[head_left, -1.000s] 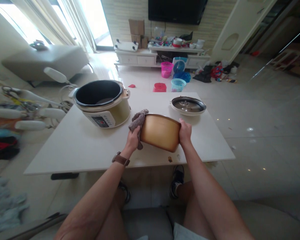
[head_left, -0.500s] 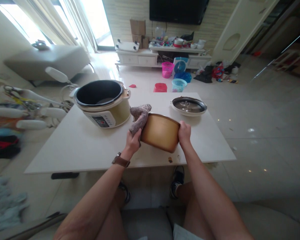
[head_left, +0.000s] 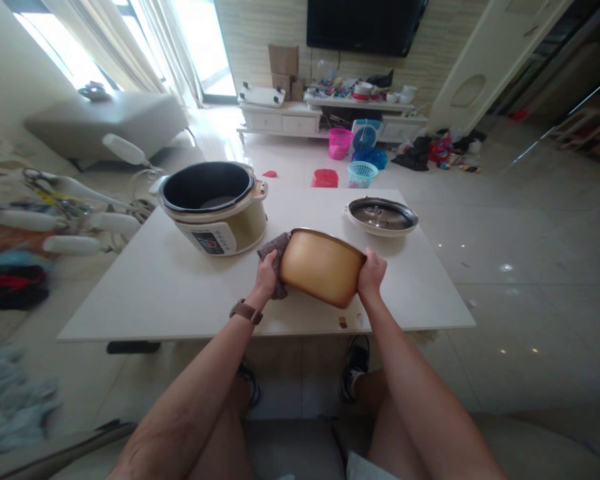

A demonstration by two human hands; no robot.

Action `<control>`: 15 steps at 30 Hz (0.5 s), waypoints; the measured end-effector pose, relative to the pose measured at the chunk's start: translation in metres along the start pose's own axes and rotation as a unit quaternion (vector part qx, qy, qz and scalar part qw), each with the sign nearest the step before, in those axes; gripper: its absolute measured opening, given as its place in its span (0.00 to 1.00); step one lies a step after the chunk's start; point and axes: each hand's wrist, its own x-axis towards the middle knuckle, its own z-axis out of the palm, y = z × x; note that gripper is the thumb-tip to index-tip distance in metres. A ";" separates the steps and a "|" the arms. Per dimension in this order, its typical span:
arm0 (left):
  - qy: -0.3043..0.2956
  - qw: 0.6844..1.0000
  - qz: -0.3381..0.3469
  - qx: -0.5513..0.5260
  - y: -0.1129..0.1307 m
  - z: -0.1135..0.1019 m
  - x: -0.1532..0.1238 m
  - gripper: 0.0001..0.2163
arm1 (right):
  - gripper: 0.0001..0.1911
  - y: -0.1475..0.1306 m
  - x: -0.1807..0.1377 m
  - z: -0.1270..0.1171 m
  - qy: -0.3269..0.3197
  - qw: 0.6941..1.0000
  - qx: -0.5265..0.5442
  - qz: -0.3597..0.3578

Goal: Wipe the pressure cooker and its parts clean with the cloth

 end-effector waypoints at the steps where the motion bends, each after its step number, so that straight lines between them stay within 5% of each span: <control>1: 0.006 1.000 0.014 -0.001 0.001 0.000 -0.001 0.21 | 0.25 -0.004 -0.001 0.000 0.002 0.999 -0.023 -0.027; 6: -0.010 0.994 0.106 0.025 0.007 0.010 -0.019 0.21 | 0.29 -0.033 -0.004 -0.006 -0.057 0.988 -0.062 -0.128; 15: -0.059 0.983 0.162 0.061 0.012 0.016 -0.031 0.21 | 0.35 -0.023 0.004 -0.007 -0.052 0.995 -0.068 -0.042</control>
